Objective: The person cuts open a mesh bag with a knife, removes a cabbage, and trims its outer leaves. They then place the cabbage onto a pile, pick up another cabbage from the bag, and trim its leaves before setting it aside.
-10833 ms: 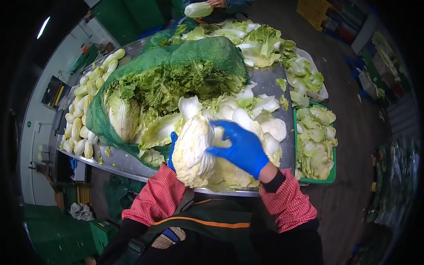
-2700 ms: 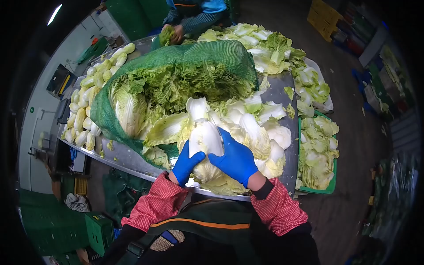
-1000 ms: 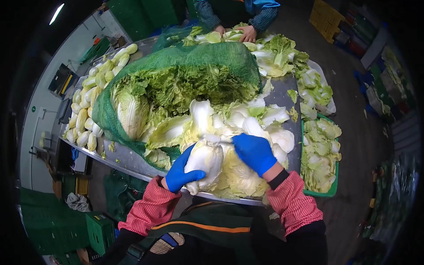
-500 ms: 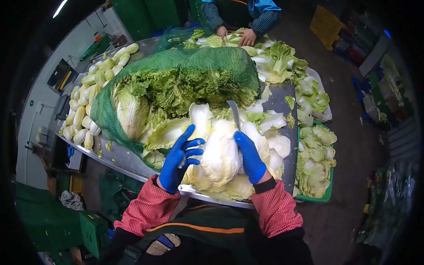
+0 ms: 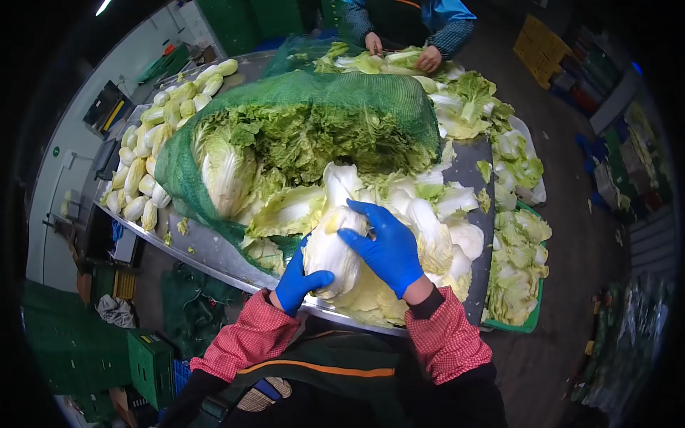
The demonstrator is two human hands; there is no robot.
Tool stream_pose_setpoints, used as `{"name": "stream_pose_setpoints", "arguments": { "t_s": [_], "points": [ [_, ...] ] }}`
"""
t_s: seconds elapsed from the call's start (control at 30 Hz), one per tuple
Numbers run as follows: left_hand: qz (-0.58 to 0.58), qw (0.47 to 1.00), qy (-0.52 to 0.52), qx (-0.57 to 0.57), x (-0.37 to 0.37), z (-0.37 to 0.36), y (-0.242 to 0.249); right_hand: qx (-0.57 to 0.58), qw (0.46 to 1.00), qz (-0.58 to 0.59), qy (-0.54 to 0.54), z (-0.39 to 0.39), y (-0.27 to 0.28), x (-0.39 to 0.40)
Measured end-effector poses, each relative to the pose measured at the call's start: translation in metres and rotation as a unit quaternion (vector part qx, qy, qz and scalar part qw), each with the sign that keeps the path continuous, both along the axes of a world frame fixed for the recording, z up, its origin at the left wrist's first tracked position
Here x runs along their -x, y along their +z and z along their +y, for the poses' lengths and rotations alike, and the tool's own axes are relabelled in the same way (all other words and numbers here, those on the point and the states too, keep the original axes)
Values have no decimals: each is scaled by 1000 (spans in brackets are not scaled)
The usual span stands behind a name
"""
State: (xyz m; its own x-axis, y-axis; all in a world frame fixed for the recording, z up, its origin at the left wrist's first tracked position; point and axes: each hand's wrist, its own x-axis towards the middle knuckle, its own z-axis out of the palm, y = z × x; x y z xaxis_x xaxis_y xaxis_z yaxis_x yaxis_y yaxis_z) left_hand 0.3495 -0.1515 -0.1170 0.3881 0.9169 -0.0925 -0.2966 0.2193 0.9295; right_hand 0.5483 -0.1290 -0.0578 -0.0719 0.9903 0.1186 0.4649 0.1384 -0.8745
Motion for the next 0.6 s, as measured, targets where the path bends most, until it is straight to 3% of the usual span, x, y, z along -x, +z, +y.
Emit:
{"name": "stream_pose_setpoints", "arguments": {
  "t_s": [0.13,0.17,0.27,0.3,0.33,0.37,0.43,0.57,0.6],
  "points": [
    [15,998,19,-63,15,1,0,32,994,95,-48,15,-16,12],
    [22,997,17,-73,20,1,0,164,962,215,-42,19,-12,7],
    [52,993,30,-99,27,3,17,208,947,239,-47,36,-35,-3],
    [64,991,37,-107,29,3,23,185,970,155,-41,31,-30,3],
    [94,986,49,-125,33,5,17,51,997,55,-18,27,-23,11],
    [125,980,60,-142,38,7,6,-84,995,-44,5,23,-17,22],
    [162,970,70,-168,45,8,1,-137,970,-192,53,11,14,39],
    [225,949,63,-212,55,13,18,-127,991,-46,-18,28,-16,41],
    [252,940,58,-222,57,13,21,-60,997,38,-39,37,-28,41]
  ]
}}
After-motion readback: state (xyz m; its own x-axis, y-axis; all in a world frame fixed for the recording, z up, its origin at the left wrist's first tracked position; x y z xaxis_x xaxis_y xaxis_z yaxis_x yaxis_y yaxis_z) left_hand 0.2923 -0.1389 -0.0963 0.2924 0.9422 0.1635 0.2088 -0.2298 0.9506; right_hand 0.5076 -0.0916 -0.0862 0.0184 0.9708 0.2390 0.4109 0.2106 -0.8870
